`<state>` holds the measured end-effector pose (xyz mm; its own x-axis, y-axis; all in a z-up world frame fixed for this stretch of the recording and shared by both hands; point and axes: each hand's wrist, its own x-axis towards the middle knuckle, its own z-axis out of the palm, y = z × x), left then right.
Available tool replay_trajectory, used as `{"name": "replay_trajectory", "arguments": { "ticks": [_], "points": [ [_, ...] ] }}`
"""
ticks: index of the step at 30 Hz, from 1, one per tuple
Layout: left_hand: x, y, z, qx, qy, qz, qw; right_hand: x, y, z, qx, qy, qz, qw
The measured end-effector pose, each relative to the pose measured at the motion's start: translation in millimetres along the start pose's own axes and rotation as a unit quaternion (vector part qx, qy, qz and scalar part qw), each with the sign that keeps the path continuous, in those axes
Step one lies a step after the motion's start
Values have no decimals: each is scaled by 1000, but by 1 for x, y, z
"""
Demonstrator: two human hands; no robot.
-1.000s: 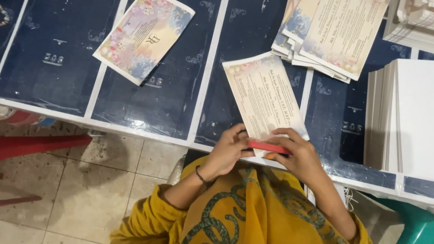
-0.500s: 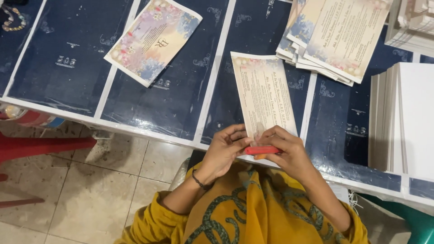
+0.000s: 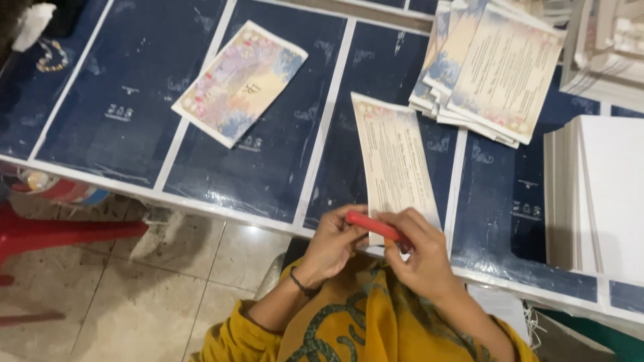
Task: Folding printed invitation sheets and stacking them neatly on a table.
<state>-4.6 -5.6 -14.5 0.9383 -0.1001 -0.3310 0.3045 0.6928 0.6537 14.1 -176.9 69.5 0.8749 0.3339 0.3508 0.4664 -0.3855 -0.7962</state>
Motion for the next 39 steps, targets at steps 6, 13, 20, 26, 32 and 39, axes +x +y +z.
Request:
{"name": "replay_trajectory", "arguments": {
  "ticks": [6, 13, 20, 26, 32, 39],
  "points": [
    [-13, 29, 23, 131, -56, 108, 984, -5, -9, -20, -60, 47, -9, 997],
    [-16, 110, -20, 446, 31, 132, 885, -65, 54, -103, -128, 241, 118, 955],
    [-22, 118, -40, 595, 100, 21, 798, -142, 105, -92, -246, 106, 404, 875],
    [-21, 118, -35, 679, 104, 8, 727, -76, 48, -162, -237, 75, 435, 865],
    [-27, 136, -16, 738, 129, -35, 661, -76, 150, -304, -511, 201, 308, 777],
    [-25, 140, -27, 711, 156, 54, 684, -67, 200, -357, -419, 257, 493, 718]
  ]
}}
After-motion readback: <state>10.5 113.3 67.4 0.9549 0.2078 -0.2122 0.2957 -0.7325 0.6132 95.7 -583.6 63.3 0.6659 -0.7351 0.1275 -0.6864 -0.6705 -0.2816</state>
